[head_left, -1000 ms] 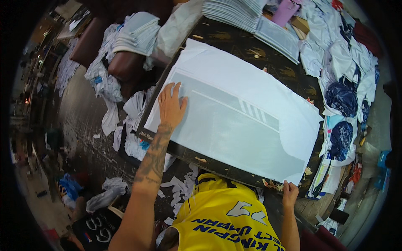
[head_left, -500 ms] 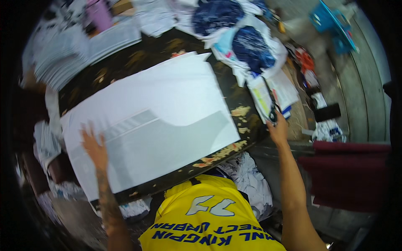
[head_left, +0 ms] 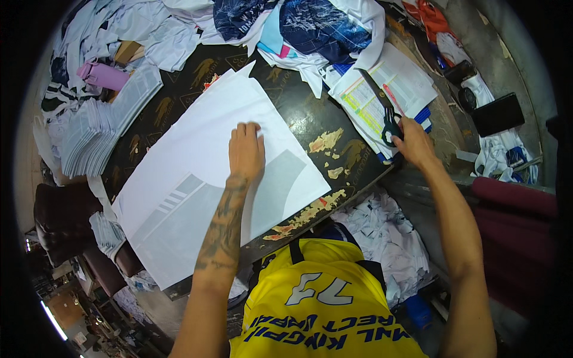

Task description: The person uses shears to cut a white fabric sheet on a cluttered table. They repeatedly align the fabric, cut along its edges, and stack the cut pieces. The workspace contains piles of fabric and tools.

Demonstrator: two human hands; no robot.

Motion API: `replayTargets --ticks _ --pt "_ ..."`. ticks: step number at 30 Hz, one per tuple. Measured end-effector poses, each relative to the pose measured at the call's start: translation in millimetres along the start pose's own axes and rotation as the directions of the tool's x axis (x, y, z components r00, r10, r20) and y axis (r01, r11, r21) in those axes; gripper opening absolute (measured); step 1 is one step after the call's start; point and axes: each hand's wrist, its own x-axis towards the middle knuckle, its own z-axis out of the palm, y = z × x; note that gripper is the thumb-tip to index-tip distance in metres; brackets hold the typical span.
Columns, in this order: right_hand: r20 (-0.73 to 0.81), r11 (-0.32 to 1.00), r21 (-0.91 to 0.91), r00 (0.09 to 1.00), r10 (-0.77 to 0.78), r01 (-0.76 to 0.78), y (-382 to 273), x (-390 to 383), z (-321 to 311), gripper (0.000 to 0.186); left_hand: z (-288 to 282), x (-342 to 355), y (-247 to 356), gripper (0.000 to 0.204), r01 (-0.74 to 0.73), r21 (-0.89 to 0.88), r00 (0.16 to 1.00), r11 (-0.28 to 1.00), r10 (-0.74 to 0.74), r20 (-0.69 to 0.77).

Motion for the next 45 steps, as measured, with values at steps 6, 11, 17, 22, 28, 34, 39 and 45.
replayTargets --ticks 6,11,17,22,28,34,39,45 --pt "0.222 0.975 0.187 0.972 0.08 -0.123 27 -26 -11 0.031 -17 -50 29 0.018 0.028 -0.282 0.992 0.959 0.009 0.128" --pt "0.287 0.744 0.641 0.958 -0.003 -0.189 5 -191 13 0.046 -6 -139 45 0.023 -0.251 -0.255 0.909 0.934 0.318 0.271" --pt "0.784 0.691 0.444 0.621 0.008 -0.57 -62 -328 71 0.035 12 -140 27 0.014 -0.28 -0.287 0.907 0.916 0.351 0.233" --pt "0.406 0.548 0.805 0.885 -0.228 -0.228 -106 -280 133 0.043 -1 -138 28 0.016 -0.385 -0.21 0.877 0.898 0.427 0.218" --pt "0.553 0.692 0.65 0.82 -0.147 -0.314 -107 -251 152 0.05 -18 -137 18 0.016 -0.42 -0.232 0.848 0.877 0.471 0.243" --pt "0.592 0.716 0.57 0.805 -0.018 -0.403 -116 -253 141 0.063 -27 -132 1 0.013 -0.424 -0.291 0.821 0.858 0.5 0.276" --pt "0.661 0.698 0.485 0.743 0.102 -0.527 -132 -257 135 0.059 -28 -129 -4 0.017 -0.415 -0.389 0.799 0.822 0.534 0.277" --pt "0.695 0.651 0.435 0.692 0.196 -0.622 -150 -264 132 0.058 -18 -123 -9 0.018 -0.387 -0.497 0.766 0.777 0.571 0.296"
